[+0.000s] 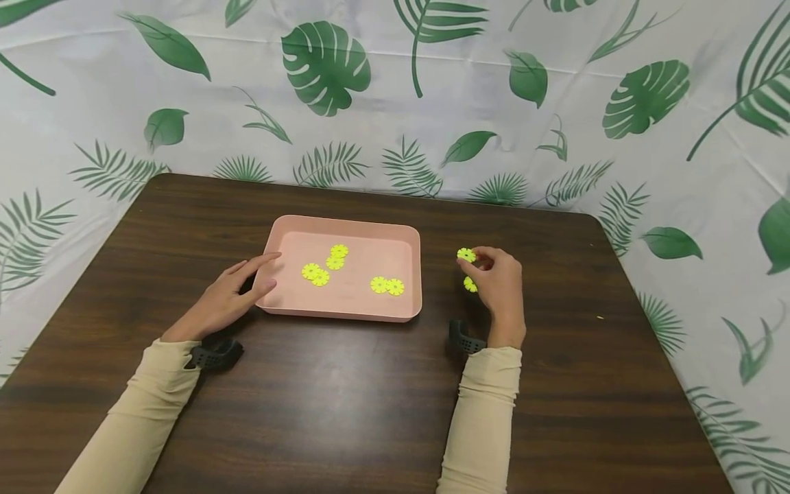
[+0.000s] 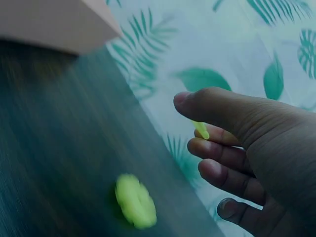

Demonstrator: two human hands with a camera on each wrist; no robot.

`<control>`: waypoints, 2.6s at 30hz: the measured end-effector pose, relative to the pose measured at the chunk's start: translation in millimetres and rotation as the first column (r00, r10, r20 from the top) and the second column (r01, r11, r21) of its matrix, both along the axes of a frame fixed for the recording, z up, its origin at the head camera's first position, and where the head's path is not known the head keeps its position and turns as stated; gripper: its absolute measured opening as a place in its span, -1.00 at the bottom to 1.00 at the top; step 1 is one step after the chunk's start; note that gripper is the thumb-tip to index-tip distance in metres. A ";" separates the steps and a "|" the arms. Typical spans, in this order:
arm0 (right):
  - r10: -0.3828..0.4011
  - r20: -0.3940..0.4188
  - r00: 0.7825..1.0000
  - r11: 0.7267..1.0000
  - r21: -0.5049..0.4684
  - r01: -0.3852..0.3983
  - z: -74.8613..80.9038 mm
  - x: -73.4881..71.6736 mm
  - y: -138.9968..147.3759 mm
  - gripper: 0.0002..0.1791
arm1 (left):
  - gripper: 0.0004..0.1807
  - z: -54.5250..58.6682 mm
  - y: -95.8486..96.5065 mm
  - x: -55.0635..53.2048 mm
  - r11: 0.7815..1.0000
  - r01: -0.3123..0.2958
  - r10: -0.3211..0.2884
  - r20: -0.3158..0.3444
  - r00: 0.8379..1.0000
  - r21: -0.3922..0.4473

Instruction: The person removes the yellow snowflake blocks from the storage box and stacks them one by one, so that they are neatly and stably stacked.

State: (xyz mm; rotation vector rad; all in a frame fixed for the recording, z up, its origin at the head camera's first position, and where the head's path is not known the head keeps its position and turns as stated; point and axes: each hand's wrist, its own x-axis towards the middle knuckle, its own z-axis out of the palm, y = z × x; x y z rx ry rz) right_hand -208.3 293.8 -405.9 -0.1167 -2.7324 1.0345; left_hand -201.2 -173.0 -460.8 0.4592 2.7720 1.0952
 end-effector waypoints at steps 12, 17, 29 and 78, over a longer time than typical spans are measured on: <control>0.027 0.120 0.992 0.998 0.047 -0.033 -17.9 13.7 41.0 -0.47 | -0.27 -0.8 0.4 0.6 1.000 -0.003 0.003 0.011 1.000 0.004; 0.055 0.163 0.985 0.998 0.024 -0.060 -22.7 14.3 45.5 -0.47 | -0.27 0.4 1.1 0.8 1.000 -0.005 0.005 0.017 1.000 0.000; 0.068 0.200 0.977 0.998 0.000 -0.069 -24.2 12.4 43.4 -0.46 | -0.26 -0.6 0.9 0.1 1.000 -0.013 0.014 0.027 1.000 -0.009; 0.115 0.240 0.964 0.993 0.004 -0.120 -26.8 9.3 43.8 -0.47 | -0.25 -0.6 0.6 -1.3 1.000 -0.013 0.013 0.035 0.999 -0.016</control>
